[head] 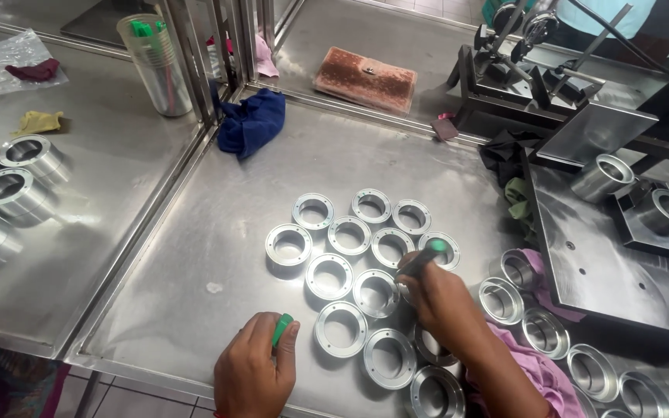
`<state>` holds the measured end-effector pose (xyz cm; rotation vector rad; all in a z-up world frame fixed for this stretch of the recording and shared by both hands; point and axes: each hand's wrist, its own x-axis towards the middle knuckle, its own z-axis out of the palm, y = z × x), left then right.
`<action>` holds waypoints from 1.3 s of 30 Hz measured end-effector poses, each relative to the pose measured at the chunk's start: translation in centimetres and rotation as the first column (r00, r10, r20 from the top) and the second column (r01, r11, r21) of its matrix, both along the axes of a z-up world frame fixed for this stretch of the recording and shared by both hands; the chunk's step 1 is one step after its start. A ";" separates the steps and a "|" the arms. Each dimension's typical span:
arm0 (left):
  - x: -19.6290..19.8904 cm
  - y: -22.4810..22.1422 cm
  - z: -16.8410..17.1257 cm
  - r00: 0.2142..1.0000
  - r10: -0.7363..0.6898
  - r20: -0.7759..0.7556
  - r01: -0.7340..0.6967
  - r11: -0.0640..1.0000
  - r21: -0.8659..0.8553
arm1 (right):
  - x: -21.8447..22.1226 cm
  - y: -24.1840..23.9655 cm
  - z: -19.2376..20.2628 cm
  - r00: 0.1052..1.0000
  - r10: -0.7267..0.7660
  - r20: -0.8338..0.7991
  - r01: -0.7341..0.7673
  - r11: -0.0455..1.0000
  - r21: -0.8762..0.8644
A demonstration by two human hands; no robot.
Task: Marking circular metal rings with a marker and cleaning them with a cloth at a quality control workstation.
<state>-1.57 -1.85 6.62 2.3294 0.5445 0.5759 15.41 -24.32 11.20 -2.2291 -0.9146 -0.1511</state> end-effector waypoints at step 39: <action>-0.3 -0.5 1.0 0.999 -0.005 0.037 0.004 1.000 0.010 | -5.7 -1.8 -3.4 0.994 0.032 -0.106 -0.053 0.979 -0.196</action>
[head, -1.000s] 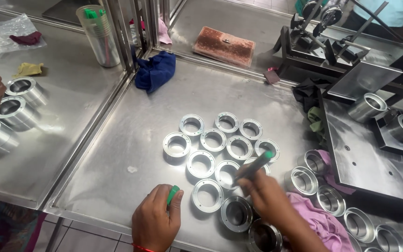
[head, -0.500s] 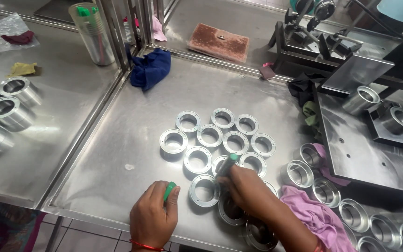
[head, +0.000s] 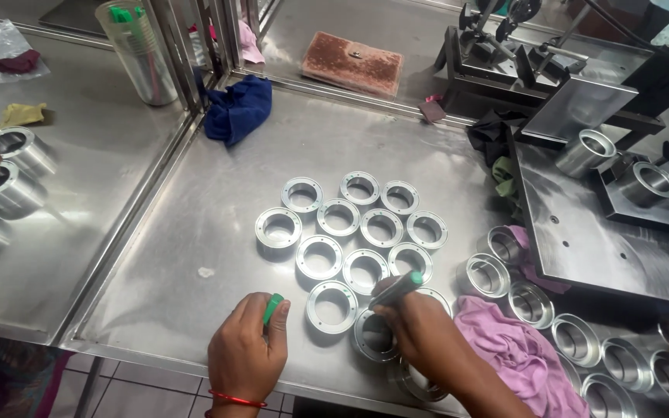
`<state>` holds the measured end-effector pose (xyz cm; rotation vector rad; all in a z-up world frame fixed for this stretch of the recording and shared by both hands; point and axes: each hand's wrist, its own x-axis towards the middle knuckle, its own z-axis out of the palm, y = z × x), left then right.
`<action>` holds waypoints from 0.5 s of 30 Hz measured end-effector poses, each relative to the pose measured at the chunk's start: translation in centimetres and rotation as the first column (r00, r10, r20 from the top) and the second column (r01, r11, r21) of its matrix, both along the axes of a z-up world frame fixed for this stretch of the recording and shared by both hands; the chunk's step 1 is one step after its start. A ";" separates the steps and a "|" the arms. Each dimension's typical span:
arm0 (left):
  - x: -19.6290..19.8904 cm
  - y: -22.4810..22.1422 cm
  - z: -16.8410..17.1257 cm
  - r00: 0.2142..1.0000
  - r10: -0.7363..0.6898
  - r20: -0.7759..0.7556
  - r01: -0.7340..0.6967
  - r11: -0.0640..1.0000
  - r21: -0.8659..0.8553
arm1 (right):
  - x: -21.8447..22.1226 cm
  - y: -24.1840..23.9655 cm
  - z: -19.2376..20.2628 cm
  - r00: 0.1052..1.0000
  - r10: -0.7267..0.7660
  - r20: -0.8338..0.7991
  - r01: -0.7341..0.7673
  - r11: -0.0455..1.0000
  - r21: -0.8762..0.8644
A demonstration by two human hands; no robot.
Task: Marking circular metal rings with a marker and cleaning them with a cloth at a quality control workstation.
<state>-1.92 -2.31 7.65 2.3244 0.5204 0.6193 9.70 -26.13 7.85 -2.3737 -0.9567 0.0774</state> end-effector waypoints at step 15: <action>0.3 0.0 -1.5 0.995 0.018 -0.103 -0.018 1.000 -0.002 | 2.3 -5.7 3.1 0.930 -0.344 -0.131 0.355 0.932 0.077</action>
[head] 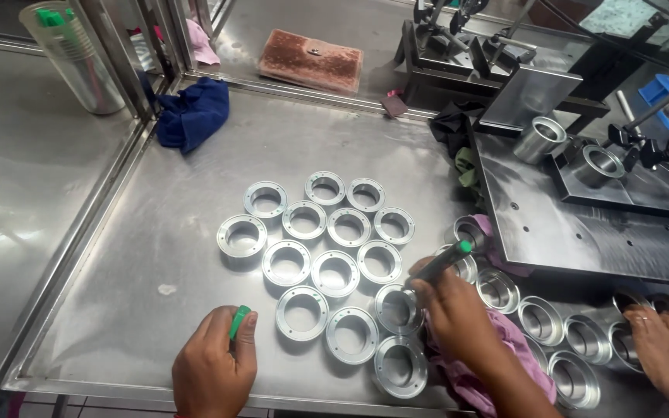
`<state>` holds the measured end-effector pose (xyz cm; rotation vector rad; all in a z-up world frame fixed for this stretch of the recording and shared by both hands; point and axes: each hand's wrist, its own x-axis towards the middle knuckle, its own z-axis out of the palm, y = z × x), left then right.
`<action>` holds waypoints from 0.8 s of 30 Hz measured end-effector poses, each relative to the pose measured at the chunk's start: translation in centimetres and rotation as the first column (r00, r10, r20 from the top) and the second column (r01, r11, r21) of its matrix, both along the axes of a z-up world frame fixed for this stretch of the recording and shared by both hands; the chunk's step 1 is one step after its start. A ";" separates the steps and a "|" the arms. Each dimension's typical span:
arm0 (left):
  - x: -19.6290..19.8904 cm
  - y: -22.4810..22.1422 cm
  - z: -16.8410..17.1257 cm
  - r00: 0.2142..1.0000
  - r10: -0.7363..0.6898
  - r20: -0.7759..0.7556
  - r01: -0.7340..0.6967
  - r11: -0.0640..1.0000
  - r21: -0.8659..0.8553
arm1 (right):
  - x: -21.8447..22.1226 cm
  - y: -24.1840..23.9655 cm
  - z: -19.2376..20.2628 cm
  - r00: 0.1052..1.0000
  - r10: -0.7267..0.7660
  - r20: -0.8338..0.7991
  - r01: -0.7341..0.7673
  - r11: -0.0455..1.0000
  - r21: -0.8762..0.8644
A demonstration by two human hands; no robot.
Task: Marking circular metal rings with a marker and cleaning them with a cloth at a quality control workstation.
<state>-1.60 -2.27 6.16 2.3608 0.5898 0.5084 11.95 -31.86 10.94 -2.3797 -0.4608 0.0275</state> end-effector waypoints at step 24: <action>0.3 0.0 -0.1 1.000 0.014 0.022 -0.014 1.000 0.021 | 1.2 2.8 0.7 0.996 0.087 0.011 -0.087 0.996 -0.014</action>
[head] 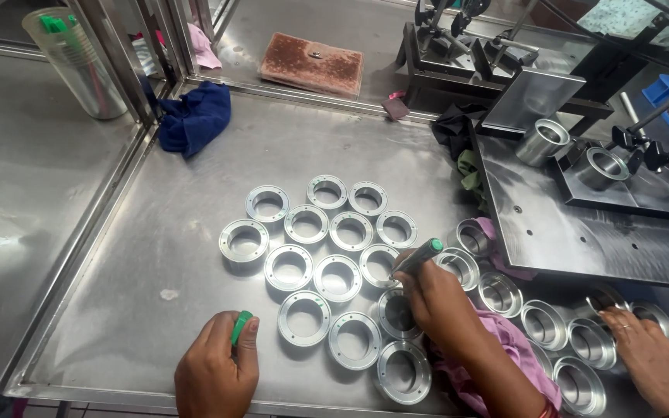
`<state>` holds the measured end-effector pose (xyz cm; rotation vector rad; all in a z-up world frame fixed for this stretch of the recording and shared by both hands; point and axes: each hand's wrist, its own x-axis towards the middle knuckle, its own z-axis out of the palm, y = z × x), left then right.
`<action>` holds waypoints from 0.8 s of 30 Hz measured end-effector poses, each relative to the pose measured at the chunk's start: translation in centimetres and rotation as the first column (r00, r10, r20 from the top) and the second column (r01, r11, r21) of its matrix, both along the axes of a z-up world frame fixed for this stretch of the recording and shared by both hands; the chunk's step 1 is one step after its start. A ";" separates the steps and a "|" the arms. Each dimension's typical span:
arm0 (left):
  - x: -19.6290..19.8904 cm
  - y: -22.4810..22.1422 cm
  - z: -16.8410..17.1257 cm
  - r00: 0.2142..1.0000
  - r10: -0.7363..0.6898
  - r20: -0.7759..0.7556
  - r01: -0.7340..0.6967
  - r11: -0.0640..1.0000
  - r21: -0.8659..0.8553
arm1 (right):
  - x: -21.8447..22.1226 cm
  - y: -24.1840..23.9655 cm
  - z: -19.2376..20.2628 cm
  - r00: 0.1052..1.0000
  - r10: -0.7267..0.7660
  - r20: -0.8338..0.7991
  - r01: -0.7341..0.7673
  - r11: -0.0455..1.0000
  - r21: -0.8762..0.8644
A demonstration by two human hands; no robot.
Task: Marking circular metal rings with a marker and cleaning them with a cloth at a quality control workstation.
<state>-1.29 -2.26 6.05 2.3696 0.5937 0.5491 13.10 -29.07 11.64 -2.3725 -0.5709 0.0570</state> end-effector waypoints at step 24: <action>0.5 0.3 -0.7 0.988 -0.010 -0.152 0.000 0.998 -0.066 | 7.4 -1.6 -1.7 0.966 -0.096 0.240 0.107 0.994 -0.033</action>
